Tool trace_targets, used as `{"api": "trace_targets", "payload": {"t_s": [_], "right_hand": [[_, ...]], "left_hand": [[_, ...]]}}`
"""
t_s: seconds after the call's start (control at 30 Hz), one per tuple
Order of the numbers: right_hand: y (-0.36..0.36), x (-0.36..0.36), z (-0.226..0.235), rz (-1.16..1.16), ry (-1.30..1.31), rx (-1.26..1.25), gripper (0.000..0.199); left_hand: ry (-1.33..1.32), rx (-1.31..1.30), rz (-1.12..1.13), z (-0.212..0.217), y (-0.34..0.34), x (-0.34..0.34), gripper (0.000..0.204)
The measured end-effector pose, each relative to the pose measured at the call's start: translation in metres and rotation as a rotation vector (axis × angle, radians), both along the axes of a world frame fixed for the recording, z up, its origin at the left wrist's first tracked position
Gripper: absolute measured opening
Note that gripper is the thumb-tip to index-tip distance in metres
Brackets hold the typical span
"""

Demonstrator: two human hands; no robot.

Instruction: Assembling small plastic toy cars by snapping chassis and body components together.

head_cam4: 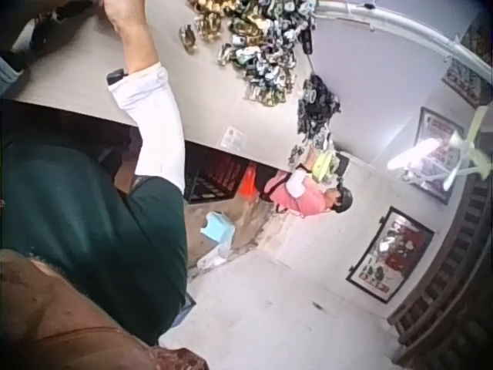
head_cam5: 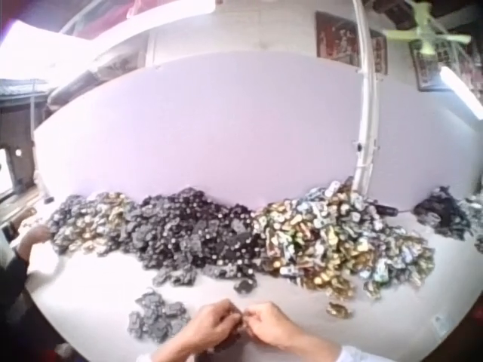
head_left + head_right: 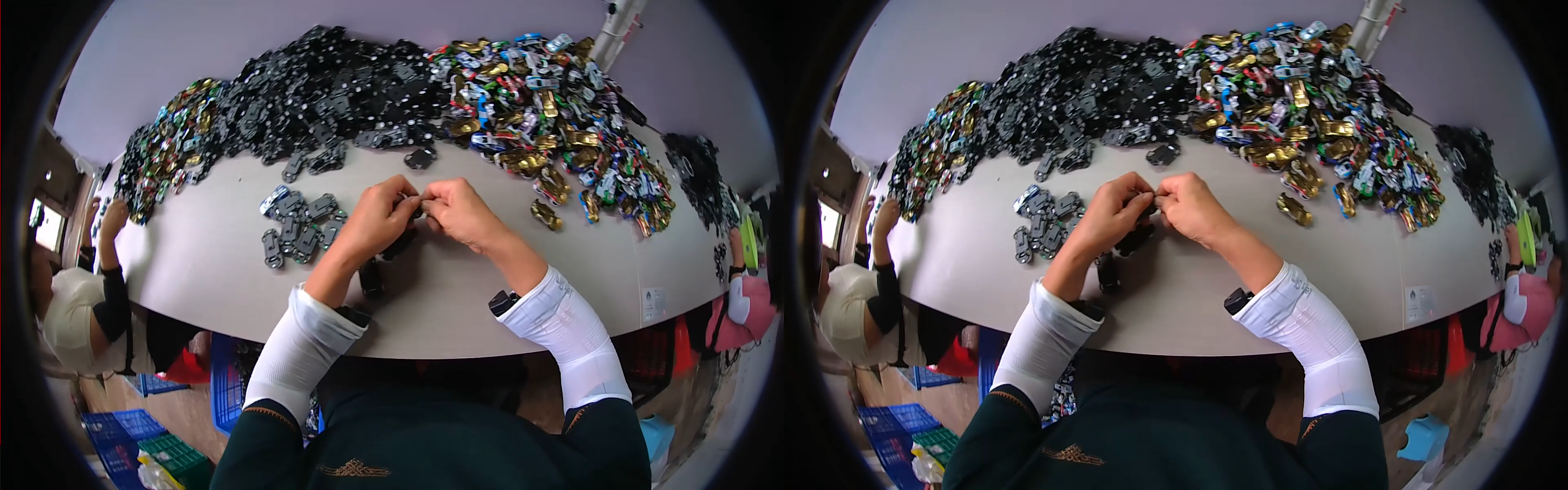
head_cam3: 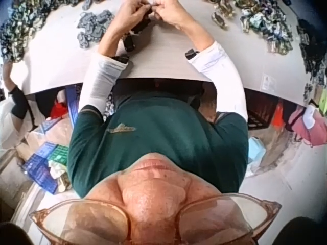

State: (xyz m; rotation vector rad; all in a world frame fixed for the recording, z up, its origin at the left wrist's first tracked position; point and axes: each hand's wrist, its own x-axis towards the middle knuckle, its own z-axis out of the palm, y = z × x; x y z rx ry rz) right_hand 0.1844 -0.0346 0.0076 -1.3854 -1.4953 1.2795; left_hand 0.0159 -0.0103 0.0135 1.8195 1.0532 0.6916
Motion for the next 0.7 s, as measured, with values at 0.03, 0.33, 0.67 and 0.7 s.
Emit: {"api": "trace_targets", "payload": {"t_s": [0.03, 0.33, 0.67, 0.7], "right_hand": [[-0.005, 0.002, 0.015, 0.018, -0.004, -0.162, 0.011], [-0.046, 0.115, 0.018, -0.293, -1.244, 0.339, 0.021], [0.015, 0.067, 0.010, -0.046, -0.858, 0.531, 0.011], [0.027, 0.058, 0.011, -0.044, -0.857, 0.536, 0.011]], "left_hand": [[0.059, 0.084, -0.021, 0.004, -0.001, -0.003, 0.015], [0.287, 0.227, -0.214, 0.016, 0.010, -0.009, 0.022], [0.111, -0.149, -0.097, -0.005, 0.023, -0.012, 0.017], [0.111, -0.145, -0.093, -0.005, 0.024, -0.013, 0.017]]}}
